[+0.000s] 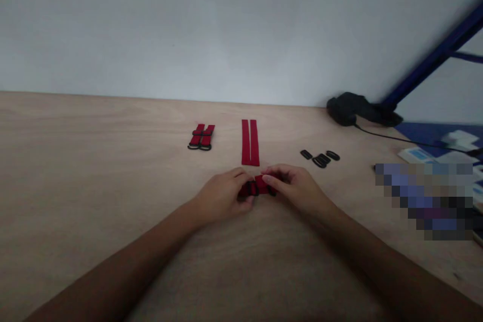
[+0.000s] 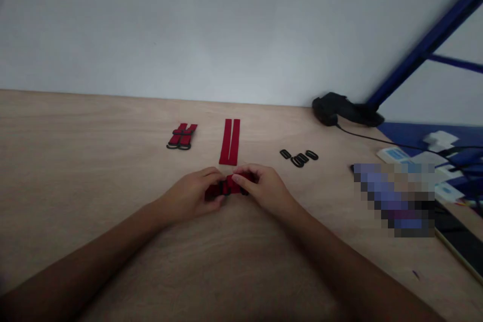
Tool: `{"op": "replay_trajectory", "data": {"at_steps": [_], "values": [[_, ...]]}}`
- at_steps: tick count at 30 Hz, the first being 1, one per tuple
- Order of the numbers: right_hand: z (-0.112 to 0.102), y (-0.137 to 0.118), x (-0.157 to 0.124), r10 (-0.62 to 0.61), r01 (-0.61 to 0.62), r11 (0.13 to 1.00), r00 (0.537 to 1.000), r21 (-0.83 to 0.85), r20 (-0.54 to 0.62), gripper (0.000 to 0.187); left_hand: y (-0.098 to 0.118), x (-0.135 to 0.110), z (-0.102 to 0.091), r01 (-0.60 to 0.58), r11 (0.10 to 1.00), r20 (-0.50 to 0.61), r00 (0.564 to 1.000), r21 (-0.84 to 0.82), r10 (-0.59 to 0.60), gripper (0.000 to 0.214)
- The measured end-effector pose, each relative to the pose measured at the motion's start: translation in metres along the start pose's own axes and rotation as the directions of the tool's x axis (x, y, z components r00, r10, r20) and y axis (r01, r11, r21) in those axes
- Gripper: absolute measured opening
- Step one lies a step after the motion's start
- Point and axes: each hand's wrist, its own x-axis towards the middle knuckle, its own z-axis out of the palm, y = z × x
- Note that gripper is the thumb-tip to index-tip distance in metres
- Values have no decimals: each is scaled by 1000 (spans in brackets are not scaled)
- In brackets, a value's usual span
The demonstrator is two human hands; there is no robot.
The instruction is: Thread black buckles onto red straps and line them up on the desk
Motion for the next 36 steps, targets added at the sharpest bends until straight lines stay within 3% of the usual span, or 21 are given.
{"op": "replay_trajectory", "data": {"at_steps": [3, 8, 14, 20, 26, 32, 36], "values": [[-2, 0, -1, -23, 22, 1000, 999, 18, 42, 17, -1, -1, -6, 23, 982, -23, 999, -189, -28, 36], [-5, -4, -1, -43, 42, 999, 999, 30, 24, 13, -3, -2, -6, 128, 889, 85, 991, -439, -101, 25], [-6, -5, 0, -95, 94, 995, 995, -27, -17, 15, -7, -3, 0, 159, 677, 160, 985, -719, -60, 19], [-17, -9, -1, -104, 104, 993, 994, -63, -11, 16, -10, -3, 2, 130, 600, 142, 989, -789, -28, 15], [-16, -13, -5, -45, 55, 991, 995, -118, 84, 13, -8, -3, 0, 130, 578, 152, 988, -806, -11, 14], [-16, -9, -5, 97, -141, 978, 960, 153, 261, 18, -7, -4, 1, 156, 552, 166, 986, -819, -33, 13], [-15, -5, -4, 105, -173, 959, 953, 226, 283, 20, -7, -3, 1, 165, 529, 179, 984, -833, -25, 13]]}}
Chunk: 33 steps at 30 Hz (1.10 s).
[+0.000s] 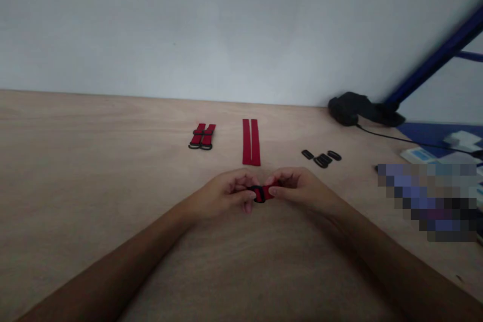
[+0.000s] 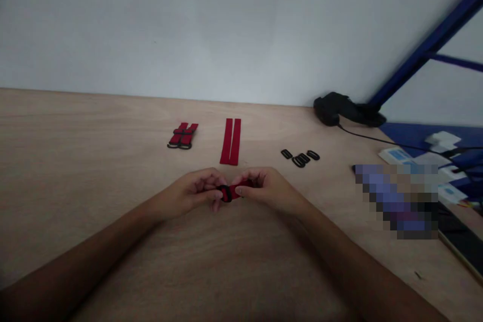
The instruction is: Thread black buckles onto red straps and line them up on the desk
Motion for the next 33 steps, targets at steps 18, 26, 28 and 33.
{"op": "replay_trajectory", "data": {"at_steps": [18, 26, 28, 33], "values": [[-2, -2, -1, 10, -14, 999, 993, 35, 120, 18, 14, -9, 8, -3, 969, -62, 998, 247, 19, 14], [1, -5, -3, -26, 33, 999, 981, -32, 193, 17, 7, -7, 10, 29, 999, -22, 999, 38, -28, 11], [1, -5, -3, -30, 34, 999, 984, -18, 176, 17, 6, -5, 10, 22, 1000, -32, 999, 21, -22, 11], [2, -2, -2, -47, 46, 999, 998, 21, 42, 19, 8, -5, 9, -45, 997, -66, 997, 70, 49, 12]]}}
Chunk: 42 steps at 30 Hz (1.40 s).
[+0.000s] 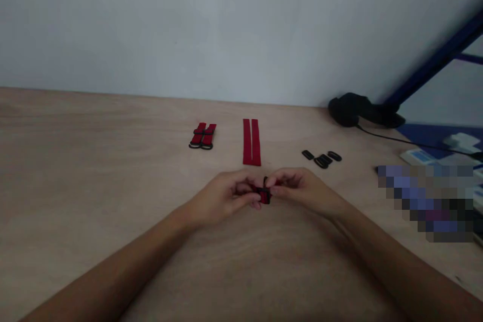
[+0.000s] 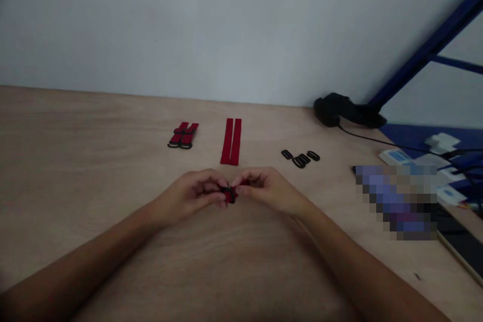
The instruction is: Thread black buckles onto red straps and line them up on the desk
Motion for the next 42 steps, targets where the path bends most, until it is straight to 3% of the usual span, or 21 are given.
{"op": "replay_trajectory", "data": {"at_steps": [5, 10, 14, 17, 21, 27, 32, 38, 42], "values": [[5, 2, 1, -30, 28, 999, 999, -42, -41, 21, 4, -3, -1, -13, 997, -34, 999, 80, 16, 13], [7, 1, 2, -187, 173, 969, 980, -177, -66, 13, 3, -3, 0, 13, 992, -75, 997, 125, -3, 10], [6, 3, 3, -131, 127, 991, 987, -39, -93, 17, 2, -1, 2, -33, 999, -129, 991, -25, 29, 17], [5, 4, 3, -121, 125, 992, 988, 34, -94, 25, 5, 0, 3, -45, 997, -124, 991, 64, 53, 13], [6, 4, 2, -180, 163, 978, 975, -128, -133, 18, 10, -1, 2, -49, 972, -138, 987, 228, 83, 11], [13, -1, 1, -306, 221, 894, 937, -389, -171, 13, 6, 0, 5, -83, 936, -218, 962, 342, 165, 15], [15, -3, 2, -450, 375, 761, 893, -529, -15, 18, 6, 2, 6, -60, 908, -204, 966, 416, 157, 14], [20, 1, 3, -559, 384, 432, 824, -816, 91, 16, 5, 1, 2, -40, 914, -140, 985, 405, 105, 15], [17, 3, 4, -557, 407, 383, 818, -830, 144, 17, 2, 0, -3, -1, 944, -123, 991, 330, 44, 18]]}}
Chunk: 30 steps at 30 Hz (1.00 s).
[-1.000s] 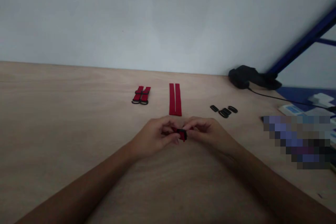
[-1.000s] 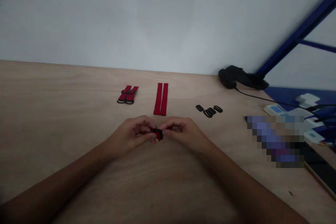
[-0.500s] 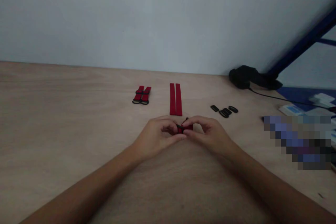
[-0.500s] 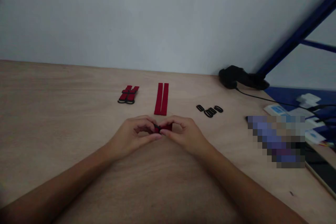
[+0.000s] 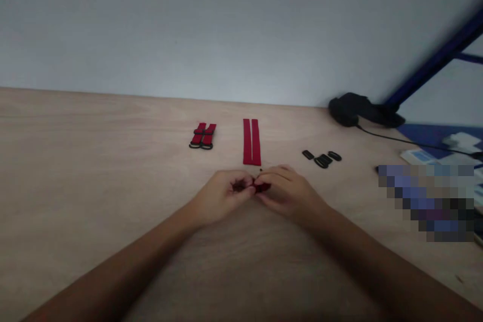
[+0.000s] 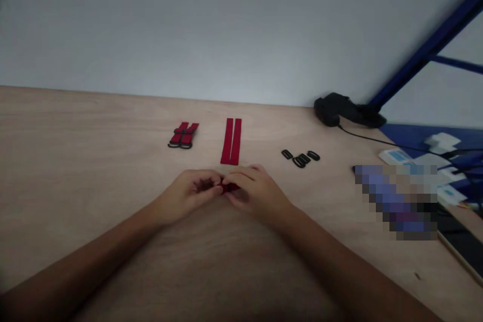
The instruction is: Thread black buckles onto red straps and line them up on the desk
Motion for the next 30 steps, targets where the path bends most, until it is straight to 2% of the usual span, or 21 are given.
{"op": "replay_trajectory", "data": {"at_steps": [4, 9, 12, 16, 18, 20, 23, 30], "values": [[-2, 5, -2, -10, 11, 999, 1000, 41, -27, 17, -3, 0, -3, 59, 989, 26, 998, -134, -56, 21], [-2, 4, -1, -28, 33, 996, 998, 81, -60, 20, 1, 0, -2, 3, 985, 2, 1000, -174, -3, 16], [-2, 2, 0, 55, -47, 987, 997, 151, -45, 12, 4, 0, -1, -7, 972, 1, 1000, -234, 8, 17], [-4, 0, 1, 188, -186, 924, 982, 334, 27, 3, -1, 2, 3, 59, 894, 45, 998, -444, -43, 11], [-5, 0, 0, 232, -232, 865, 971, 445, 54, 6, -5, 3, 5, 89, 851, 88, 995, -517, -51, 24], [-6, -1, 0, 265, -273, 806, 960, 525, 92, 11, -7, 3, 7, 97, 854, 95, 994, -512, -56, 35], [-7, -3, 0, 274, -310, 755, 950, 578, 152, 18, -6, 2, 7, 76, 892, 73, 996, -445, -49, 32], [-6, -4, 1, 271, -318, 785, 948, 531, 166, 21, -2, 0, 4, 67, 968, 48, 997, -244, -57, 33]]}}
